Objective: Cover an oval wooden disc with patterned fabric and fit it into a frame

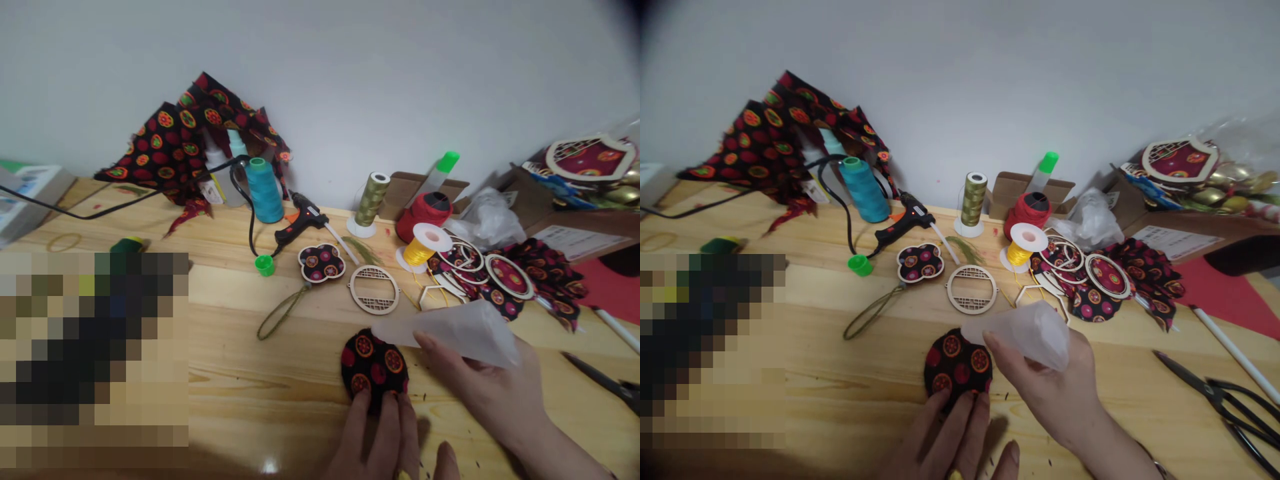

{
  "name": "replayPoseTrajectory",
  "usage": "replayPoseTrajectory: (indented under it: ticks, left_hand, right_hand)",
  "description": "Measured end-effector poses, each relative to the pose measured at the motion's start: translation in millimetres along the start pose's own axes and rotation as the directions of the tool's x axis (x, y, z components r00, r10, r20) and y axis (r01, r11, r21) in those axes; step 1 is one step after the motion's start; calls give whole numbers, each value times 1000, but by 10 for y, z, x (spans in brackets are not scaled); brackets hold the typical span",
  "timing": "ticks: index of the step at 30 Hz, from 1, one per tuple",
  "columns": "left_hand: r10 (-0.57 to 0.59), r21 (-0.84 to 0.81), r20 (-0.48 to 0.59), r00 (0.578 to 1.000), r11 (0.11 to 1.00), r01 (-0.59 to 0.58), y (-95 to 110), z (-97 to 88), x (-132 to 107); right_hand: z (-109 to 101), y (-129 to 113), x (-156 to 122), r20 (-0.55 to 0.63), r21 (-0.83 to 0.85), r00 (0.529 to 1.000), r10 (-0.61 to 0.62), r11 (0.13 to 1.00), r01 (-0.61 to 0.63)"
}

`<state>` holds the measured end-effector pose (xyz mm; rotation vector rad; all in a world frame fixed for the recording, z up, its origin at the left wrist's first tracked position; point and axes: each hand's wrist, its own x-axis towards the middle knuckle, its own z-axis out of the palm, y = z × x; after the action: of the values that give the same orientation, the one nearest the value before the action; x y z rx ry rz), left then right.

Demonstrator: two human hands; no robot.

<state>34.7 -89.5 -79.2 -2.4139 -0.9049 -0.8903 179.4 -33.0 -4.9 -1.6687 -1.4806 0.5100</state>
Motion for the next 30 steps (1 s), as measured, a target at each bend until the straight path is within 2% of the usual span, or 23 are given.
replayPoseTrajectory:
  ticks: [6, 11, 13, 20, 30]
  left_hand:
    - [9, 1, -7, 1000, 1000, -9, 1, 5, 4]
    - [22, 9, 8, 1000, 1000, -22, -21, -4, -25]
    - [27, 6, 21, 999, 1000, -27, -20, -3, -37]
    - [16, 12, 0, 1000, 1000, -16, -5, 6, -33]
    - [28, 20, 14, 1000, 999, -28, -8, 10, -41]
  right_hand:
    - [0, -1, -7, 18, -11, 999, -33, 999, 33]
    - [16, 16, -29, 120, 24, 986, -115, 993, 113]
    - [23, 22, -37, 142, 55, 983, -117, 992, 110]
    - [-1, 21, -17, 28, -26, 998, -49, 998, 50]
    - [-7, -12, 5, -11, 32, 1000, -9, 999, 9]
